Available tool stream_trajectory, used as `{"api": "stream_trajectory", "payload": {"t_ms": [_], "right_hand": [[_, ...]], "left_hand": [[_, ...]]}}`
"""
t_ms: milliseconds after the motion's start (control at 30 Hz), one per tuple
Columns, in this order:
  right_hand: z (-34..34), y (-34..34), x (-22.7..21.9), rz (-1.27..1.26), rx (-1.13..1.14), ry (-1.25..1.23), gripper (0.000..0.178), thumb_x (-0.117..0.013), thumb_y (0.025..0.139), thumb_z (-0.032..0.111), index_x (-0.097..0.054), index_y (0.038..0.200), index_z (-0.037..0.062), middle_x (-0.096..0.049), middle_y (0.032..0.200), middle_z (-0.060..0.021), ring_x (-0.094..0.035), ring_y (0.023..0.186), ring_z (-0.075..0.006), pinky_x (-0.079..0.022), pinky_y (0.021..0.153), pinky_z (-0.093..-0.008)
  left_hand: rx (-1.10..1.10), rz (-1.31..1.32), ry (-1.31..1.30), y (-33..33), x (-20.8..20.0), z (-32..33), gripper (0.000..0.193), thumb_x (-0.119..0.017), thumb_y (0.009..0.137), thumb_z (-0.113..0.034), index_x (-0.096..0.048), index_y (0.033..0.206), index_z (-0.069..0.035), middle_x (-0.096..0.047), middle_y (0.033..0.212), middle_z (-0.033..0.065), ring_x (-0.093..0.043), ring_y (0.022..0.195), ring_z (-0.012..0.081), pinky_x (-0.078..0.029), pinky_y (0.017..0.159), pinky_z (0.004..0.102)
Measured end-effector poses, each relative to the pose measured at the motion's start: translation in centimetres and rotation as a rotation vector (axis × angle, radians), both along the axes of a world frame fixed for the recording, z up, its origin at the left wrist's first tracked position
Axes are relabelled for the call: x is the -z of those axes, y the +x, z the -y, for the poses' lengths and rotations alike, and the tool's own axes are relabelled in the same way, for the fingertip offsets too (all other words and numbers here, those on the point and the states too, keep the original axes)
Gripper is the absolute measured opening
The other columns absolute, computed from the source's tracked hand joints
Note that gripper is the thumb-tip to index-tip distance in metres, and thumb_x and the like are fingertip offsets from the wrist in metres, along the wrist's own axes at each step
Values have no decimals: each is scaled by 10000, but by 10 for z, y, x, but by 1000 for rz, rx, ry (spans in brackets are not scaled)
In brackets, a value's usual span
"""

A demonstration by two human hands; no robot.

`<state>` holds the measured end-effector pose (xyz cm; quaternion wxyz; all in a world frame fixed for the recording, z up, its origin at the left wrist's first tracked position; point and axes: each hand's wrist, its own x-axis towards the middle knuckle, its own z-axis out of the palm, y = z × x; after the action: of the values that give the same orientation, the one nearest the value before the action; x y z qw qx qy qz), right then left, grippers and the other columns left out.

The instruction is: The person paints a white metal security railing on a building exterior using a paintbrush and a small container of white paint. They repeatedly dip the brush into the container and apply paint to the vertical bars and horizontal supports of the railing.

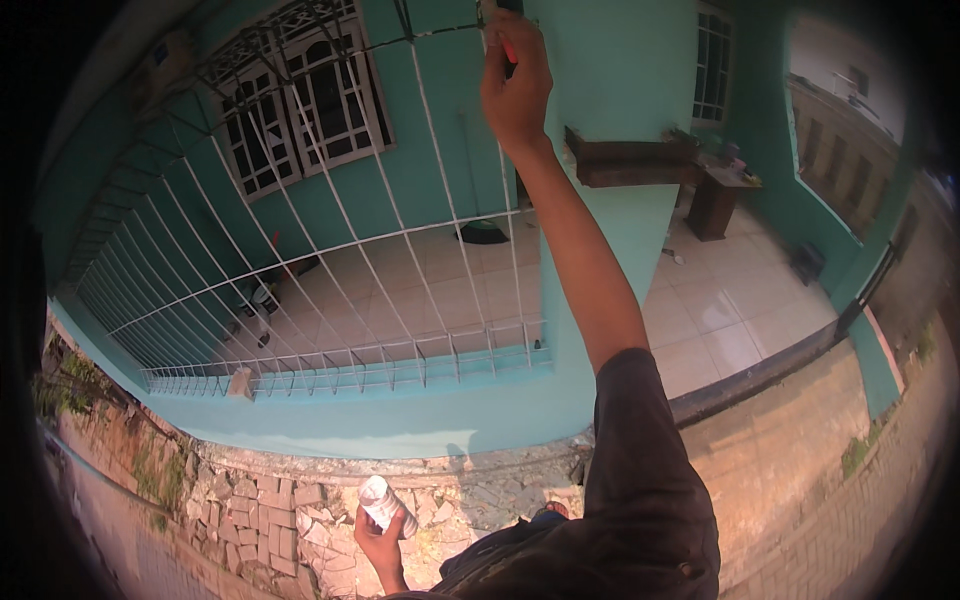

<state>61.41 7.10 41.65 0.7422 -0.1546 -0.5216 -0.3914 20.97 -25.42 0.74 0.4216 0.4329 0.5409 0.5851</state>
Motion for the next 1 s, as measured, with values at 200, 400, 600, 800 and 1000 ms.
{"api": "stream_trajectory", "payload": {"t_ms": [200, 400, 600, 800, 1000], "right_hand": [[-17, 8, 4, 28, 95, 72, 222, -604, 991, -28, -616, 1203, 36, -644, 1304, -134, -661, 1150, -280, -562, 927, -346], [-36, 7, 45, 118, 137, -136, 339, -643, 898, -35, -575, 1203, 97, -614, 1344, -152, -673, 1118, -393, -596, 865, -416], [-38, 13, 52, 89, 73, -49, 299, -634, 923, -57, -582, 1186, 74, -606, 1345, -154, -658, 1145, -351, -586, 861, -372], [-55, 9, 49, 58, 66, -101, 316, -634, 923, -49, -585, 1199, 97, -576, 1367, -157, -655, 1154, -364, -592, 881, -401], [-62, 13, 70, 118, -21, -113, 319, -650, 920, -31, -595, 1202, 108, -579, 1357, -153, -666, 1146, -370, -606, 876, -406]], "left_hand": [[-10, 5, 0, 13, -5, -1, 641, -845, 804, 7, -549, 1369, 66, -674, 1176, 99, -646, 1040, 171, -501, 940, 319], [-42, -9, -14, 25, -5, -4, 652, -848, 801, 4, -546, 1376, 66, -674, 1175, 102, -644, 1040, 177, -500, 942, 323], [-67, -34, -25, 40, -4, -6, 658, -844, 796, 12, -546, 1380, 65, -677, 1178, 109, -650, 1040, 179, -505, 936, 326], [-85, -29, -26, 59, -8, -9, 651, -835, 797, 29, -547, 1379, 66, -683, 1169, 108, -655, 1027, 174, -509, 925, 321], [-129, -15, -14, 84, -17, -9, 622, -828, 795, 41, -560, 1355, 65, -687, 1160, 106, -663, 1017, 179, -522, 902, 321]]}}
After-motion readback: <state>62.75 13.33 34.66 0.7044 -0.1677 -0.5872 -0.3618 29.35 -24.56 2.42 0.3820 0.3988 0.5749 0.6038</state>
